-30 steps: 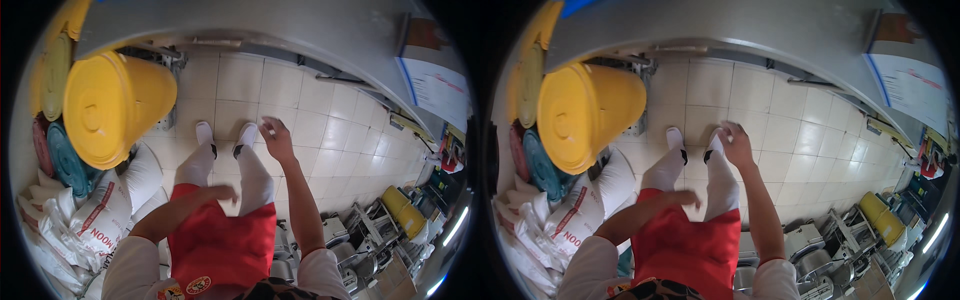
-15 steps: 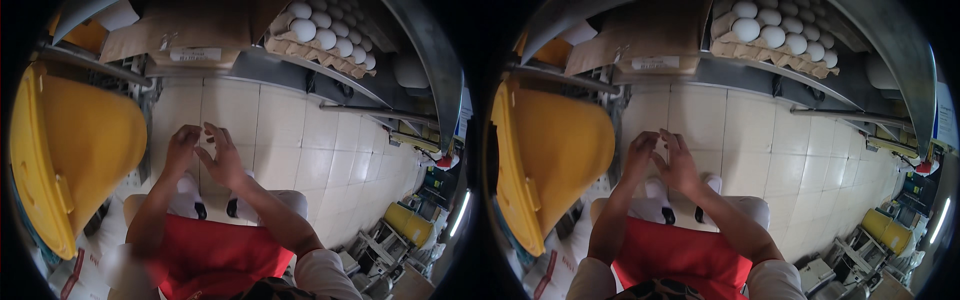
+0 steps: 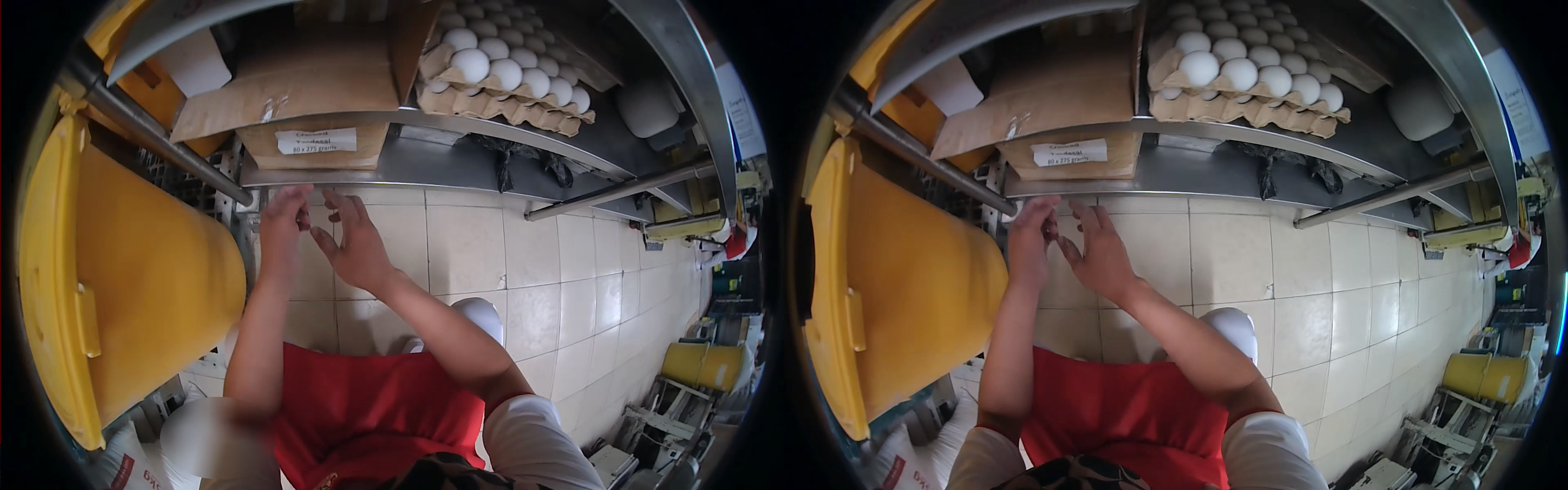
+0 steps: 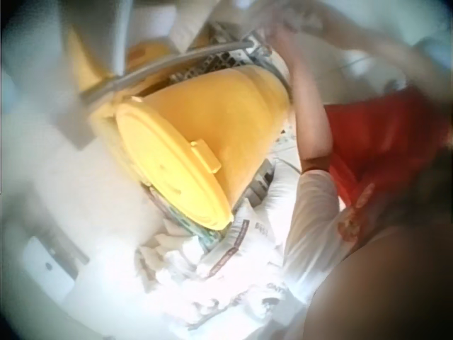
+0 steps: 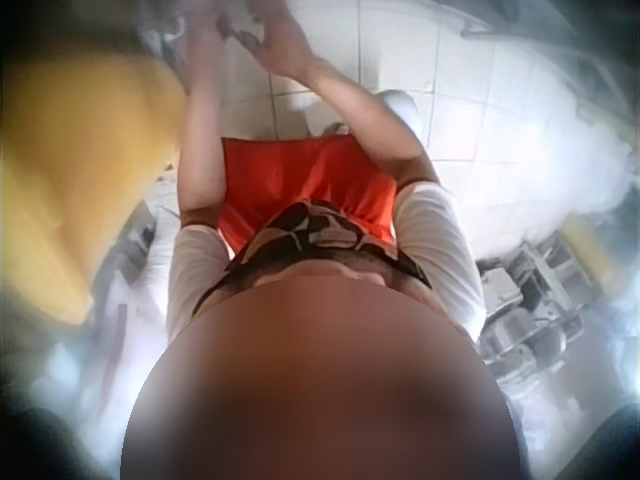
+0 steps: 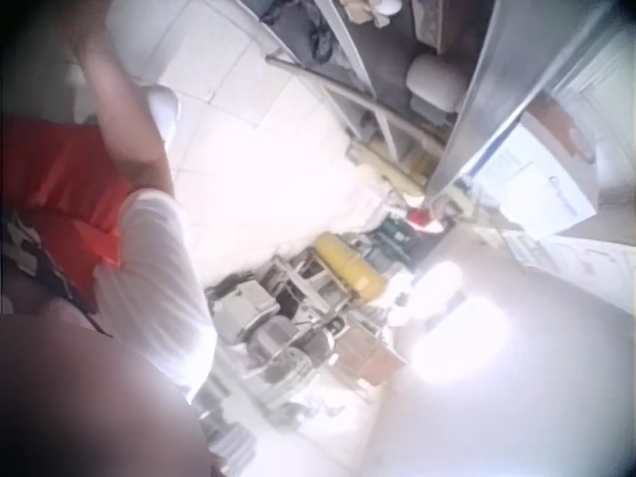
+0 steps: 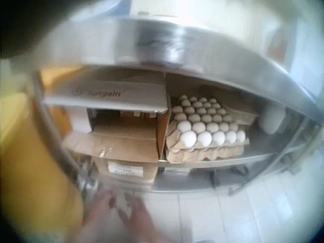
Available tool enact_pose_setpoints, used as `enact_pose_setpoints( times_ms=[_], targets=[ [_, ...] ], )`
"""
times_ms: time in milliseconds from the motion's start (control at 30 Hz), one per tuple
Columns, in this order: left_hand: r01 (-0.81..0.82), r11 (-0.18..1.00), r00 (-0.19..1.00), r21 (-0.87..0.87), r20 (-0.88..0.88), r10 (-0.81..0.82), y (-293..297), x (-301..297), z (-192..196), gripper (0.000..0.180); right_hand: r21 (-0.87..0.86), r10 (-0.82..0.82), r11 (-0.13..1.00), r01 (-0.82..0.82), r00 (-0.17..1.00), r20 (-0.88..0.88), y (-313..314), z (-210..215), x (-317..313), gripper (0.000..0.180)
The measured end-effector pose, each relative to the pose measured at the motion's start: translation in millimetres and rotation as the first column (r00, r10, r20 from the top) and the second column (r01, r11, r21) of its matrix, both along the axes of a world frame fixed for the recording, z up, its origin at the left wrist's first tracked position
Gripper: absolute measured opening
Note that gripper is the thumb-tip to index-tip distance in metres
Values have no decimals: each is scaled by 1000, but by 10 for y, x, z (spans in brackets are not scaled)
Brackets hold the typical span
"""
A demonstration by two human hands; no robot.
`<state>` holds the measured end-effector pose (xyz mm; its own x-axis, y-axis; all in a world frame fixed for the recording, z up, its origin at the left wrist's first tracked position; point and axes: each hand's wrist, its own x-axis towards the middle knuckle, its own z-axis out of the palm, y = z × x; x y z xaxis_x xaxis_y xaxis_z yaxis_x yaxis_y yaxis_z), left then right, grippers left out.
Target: The person organizes several bags of flour by stacking and repositioning them in a storage area. The person then moves a small box from beneath a workspace and places it on a stainless steel table.
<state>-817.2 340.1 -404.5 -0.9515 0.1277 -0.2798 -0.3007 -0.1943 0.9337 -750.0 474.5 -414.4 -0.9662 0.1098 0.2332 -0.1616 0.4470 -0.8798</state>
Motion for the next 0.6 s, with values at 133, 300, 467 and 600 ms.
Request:
enact_pose_setpoints(
  times_ms=[133, 300, 467, 600],
  targets=[
    [42, 996, 999, -82, -18, -44, 22, 66, -47, 21, 81, -5, 997, 10, 998, -60, 30, -43, 15, 61],
    [-27, 999, 998, -42, -60, 24, -87, -65, -89, 20, 84, -36, 995, 44, 994, -99, 19, -142, -106, 58],
    [-41, 996, 997, 81, -55, 45, -99, -190, 229, 19, 106, 28, 994, -18, 995, -94, -86, -88, 3, 53],
    [-64, 984, 997, 164, -29, 70, -172, -312, 243, 18, 102, 91, 992, -79, 988, -127, -98, 39, 110, 52]
  ],
)
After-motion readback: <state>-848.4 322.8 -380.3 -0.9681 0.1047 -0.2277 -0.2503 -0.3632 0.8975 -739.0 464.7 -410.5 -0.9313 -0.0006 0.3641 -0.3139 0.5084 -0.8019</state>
